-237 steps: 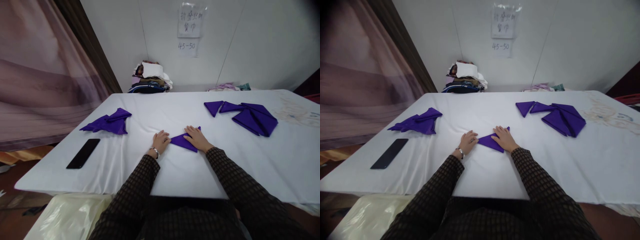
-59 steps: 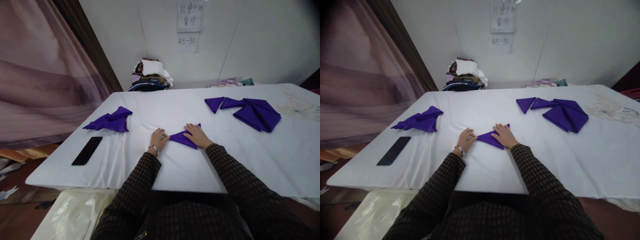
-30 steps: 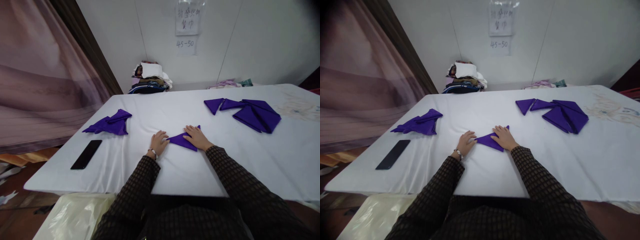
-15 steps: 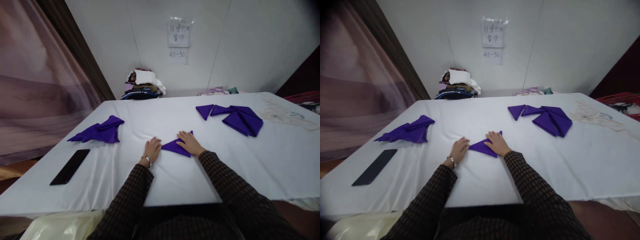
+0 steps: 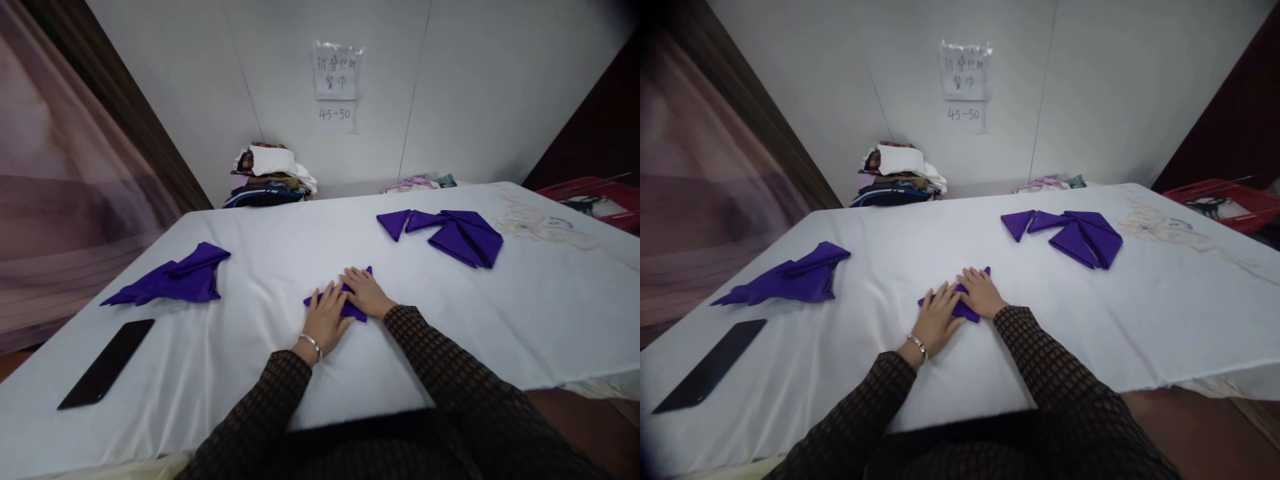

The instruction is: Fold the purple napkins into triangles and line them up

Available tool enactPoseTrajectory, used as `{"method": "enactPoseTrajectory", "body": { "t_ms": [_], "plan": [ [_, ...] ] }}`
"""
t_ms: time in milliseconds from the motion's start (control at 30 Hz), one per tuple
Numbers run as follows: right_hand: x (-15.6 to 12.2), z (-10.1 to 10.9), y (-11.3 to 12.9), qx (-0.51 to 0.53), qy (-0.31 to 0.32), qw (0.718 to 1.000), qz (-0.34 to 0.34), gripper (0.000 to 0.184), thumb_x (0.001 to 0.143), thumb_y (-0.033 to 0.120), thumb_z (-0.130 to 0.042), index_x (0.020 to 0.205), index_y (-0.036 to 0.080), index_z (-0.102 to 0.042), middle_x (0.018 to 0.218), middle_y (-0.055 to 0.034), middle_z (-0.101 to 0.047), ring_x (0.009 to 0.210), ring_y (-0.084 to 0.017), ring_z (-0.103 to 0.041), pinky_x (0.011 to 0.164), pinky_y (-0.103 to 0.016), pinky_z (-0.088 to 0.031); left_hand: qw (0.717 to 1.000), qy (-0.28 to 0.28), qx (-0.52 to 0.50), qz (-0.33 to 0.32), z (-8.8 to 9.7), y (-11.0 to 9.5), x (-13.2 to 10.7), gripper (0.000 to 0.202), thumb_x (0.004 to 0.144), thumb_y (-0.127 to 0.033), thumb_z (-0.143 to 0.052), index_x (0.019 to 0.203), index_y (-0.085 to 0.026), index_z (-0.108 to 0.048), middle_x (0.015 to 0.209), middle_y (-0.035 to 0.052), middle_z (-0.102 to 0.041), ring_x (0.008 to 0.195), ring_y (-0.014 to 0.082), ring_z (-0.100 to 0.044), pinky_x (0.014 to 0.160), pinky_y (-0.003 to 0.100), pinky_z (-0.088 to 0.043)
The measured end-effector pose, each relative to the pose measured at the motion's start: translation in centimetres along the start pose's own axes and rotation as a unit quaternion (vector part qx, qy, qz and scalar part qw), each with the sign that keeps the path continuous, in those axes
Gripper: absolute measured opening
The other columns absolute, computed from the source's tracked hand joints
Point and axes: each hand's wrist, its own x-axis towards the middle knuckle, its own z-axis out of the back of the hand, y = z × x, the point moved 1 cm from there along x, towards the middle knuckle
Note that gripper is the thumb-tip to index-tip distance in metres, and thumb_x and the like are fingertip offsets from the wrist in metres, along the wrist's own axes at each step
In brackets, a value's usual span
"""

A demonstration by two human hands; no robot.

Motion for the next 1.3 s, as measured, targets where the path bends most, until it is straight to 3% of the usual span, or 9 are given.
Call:
{"method": "enactPoseTrajectory", "body": {
  "t_ms": [167, 400, 667, 800, 967, 1033, 1167, 1300],
  "plan": [
    [0.2, 0.0, 0.0, 0.008, 0.002, 1.000, -0.018, 0.047, 0.094, 0.032, -0.028, 0.137, 0.017, -0.040, 0.144, -0.0110, -0.038, 0.134, -0.023, -0.027, 0.107, -0.042, -0.020, 0.997, 0.077, 0.004, -0.005, -1.4, -1.2, -0.1, 0.080, 0.084, -0.063, -0.036, 0.141, -0.007, -0.028, 0.147, 0.0179, -0.029, 0.138, 0.0289, -0.020, 0.111, 0.049, -0.017],
    [0.7, 0.6, -1.2, -0.005, 0.033, 0.995, -0.099, 0.060, 0.092, 0.055, -0.027, 0.139, 0.019, -0.035, 0.149, -0.0101, -0.028, 0.137, -0.025, -0.019, 0.108, -0.050, -0.010, 0.996, 0.088, 0.007, -0.005, -1.3, -0.9, -0.2, 0.078, 0.085, -0.064, -0.031, 0.140, -0.009, -0.030, 0.147, 0.0153, -0.029, 0.138, 0.0267, -0.018, 0.113, 0.047, -0.013],
    [1.8, 0.9, -3.7, 0.005, 0.041, 0.991, -0.123, 0.058, 0.091, 0.055, -0.028, 0.137, 0.022, -0.038, 0.149, -0.0097, -0.028, 0.137, -0.026, -0.021, 0.107, -0.055, -0.012, 0.995, 0.093, -0.024, 0.009, -1.1, -1.1, 0.1, 0.075, 0.085, -0.062, -0.034, 0.140, -0.011, -0.032, 0.148, 0.0147, -0.027, 0.139, 0.0263, -0.018, 0.113, 0.046, -0.014],
    [1.9, 1.9, -6.7, 0.055, -0.019, 0.982, -0.182, 0.053, 0.090, 0.050, -0.038, 0.133, 0.021, -0.044, 0.145, -0.0109, -0.035, 0.135, -0.028, -0.026, 0.107, -0.055, -0.014, 0.996, 0.082, -0.027, 0.010, -1.1, -1.0, 0.0, 0.073, 0.085, -0.061, -0.036, 0.139, -0.012, -0.033, 0.148, 0.0138, -0.028, 0.139, 0.0259, -0.019, 0.113, 0.046, -0.013],
    [0.0, 3.5, -8.8, 0.089, -0.095, 0.965, -0.226, 0.056, 0.095, 0.042, -0.015, 0.138, 0.015, -0.037, 0.141, -0.0116, -0.041, 0.131, -0.021, -0.036, 0.106, -0.041, -0.031, 0.997, 0.074, -0.029, 0.014, -1.3, -0.9, 0.0, 0.074, 0.084, -0.063, -0.034, 0.139, -0.012, -0.034, 0.149, 0.0135, -0.027, 0.139, 0.0253, -0.018, 0.113, 0.045, -0.013],
    [-1.3, 3.4, -8.4, 0.106, -0.121, 0.966, -0.205, 0.053, 0.094, 0.038, -0.021, 0.137, 0.014, -0.040, 0.140, -0.0099, -0.043, 0.130, -0.019, -0.037, 0.107, -0.038, -0.031, 0.997, 0.073, -0.029, 0.016, -1.3, -1.0, 0.0, 0.075, 0.084, -0.063, -0.034, 0.139, -0.012, -0.034, 0.149, 0.0136, -0.026, 0.139, 0.0253, -0.018, 0.113, 0.045, -0.013],
    [-3.4, 2.0, -6.6, 0.133, -0.154, 0.976, -0.077, 0.046, 0.086, 0.017, -0.033, 0.128, 0.017, -0.052, 0.135, -0.0050, -0.050, 0.131, -0.017, -0.035, 0.110, -0.040, -0.028, 0.997, 0.074, -0.032, 0.019, -1.2, -1.0, 0.0, 0.074, 0.084, -0.061, -0.036, 0.138, -0.010, -0.034, 0.148, 0.0142, -0.027, 0.139, 0.0258, -0.018, 0.112, 0.046, -0.014],
    [-3.8, 1.0, -5.4, 0.100, -0.133, 0.986, 0.014, 0.051, 0.079, 0.007, -0.035, 0.127, 0.015, -0.053, 0.135, -0.0069, -0.050, 0.133, -0.019, -0.032, 0.108, -0.045, -0.031, 0.997, 0.068, -0.035, 0.025, -1.0, -0.9, 0.1, 0.064, 0.086, -0.051, -0.039, 0.137, -0.011, -0.038, 0.147, 0.0132, -0.030, 0.138, 0.0245, -0.020, 0.112, 0.045, -0.015]
  ]
}}
